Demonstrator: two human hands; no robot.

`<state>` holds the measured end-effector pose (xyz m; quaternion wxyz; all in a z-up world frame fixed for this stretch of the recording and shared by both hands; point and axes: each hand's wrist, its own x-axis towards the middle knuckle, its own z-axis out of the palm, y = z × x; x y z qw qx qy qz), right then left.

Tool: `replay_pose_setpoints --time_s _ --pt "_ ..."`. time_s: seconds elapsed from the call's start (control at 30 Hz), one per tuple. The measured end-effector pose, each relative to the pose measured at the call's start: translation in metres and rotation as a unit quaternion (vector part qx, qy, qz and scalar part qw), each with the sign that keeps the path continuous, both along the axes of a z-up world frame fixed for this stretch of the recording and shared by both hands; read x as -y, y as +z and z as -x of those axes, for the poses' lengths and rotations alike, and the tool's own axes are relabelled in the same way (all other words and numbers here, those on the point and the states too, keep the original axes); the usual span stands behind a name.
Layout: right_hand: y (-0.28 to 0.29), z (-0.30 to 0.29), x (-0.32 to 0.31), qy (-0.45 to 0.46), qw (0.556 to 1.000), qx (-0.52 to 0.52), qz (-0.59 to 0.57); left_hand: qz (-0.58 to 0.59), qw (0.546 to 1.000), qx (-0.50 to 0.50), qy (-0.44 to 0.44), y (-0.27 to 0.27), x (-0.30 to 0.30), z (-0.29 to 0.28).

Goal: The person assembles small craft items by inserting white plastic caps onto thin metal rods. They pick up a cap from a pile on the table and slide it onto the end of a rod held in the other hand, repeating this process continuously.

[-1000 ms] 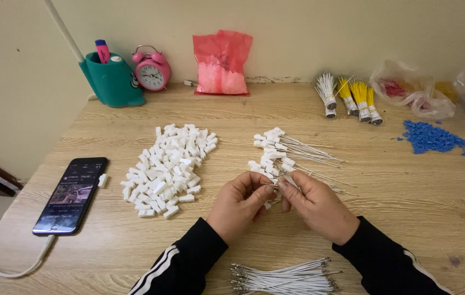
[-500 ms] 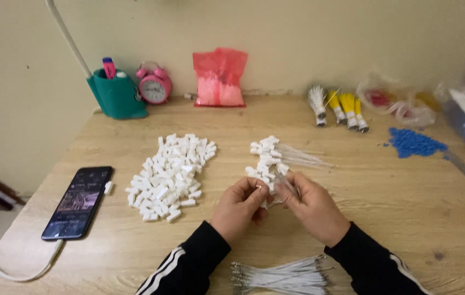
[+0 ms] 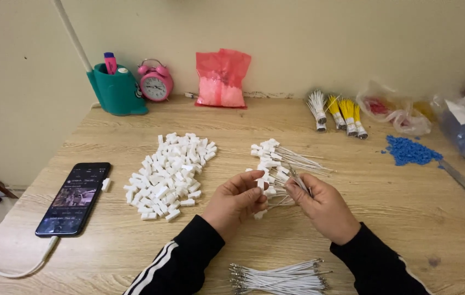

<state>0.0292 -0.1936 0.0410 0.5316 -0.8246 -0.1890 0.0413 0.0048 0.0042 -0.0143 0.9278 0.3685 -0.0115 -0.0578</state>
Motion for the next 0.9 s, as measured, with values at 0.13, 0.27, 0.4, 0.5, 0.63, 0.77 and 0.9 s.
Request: replay_pose_setpoints --time_s 0.13,0.27,0.4,0.5,0.63,0.77,0.9 --pt "0.014 0.005 -0.001 0.017 0.999 -0.006 -0.044 -0.101 0.995 -0.017 0.012 0.007 0.007 0.006" --pt "-0.001 0.0 0.007 -0.009 1.0 -0.005 0.008 -0.115 0.993 -0.019 0.004 0.007 0.007 0.009" --pt "-0.001 -0.001 0.007 -0.022 0.999 0.008 0.039 -0.129 0.991 -0.044 0.019 0.007 0.006 0.009" --pt "-0.013 -0.007 0.008 -0.02 0.999 0.011 0.036 -0.144 0.989 -0.033 0.021 0.002 0.003 0.004" --pt "-0.004 -0.005 0.01 -0.023 0.997 0.012 0.069 -0.141 0.989 -0.043 0.013 -0.004 0.004 0.003" --pt "-0.001 -0.005 0.01 -0.016 0.994 0.044 0.1 -0.128 0.991 -0.029 0.012 -0.007 0.004 0.003" --pt "0.001 -0.003 0.009 -0.019 0.99 0.057 0.125 -0.127 0.992 -0.019 0.006 -0.009 0.003 0.002"
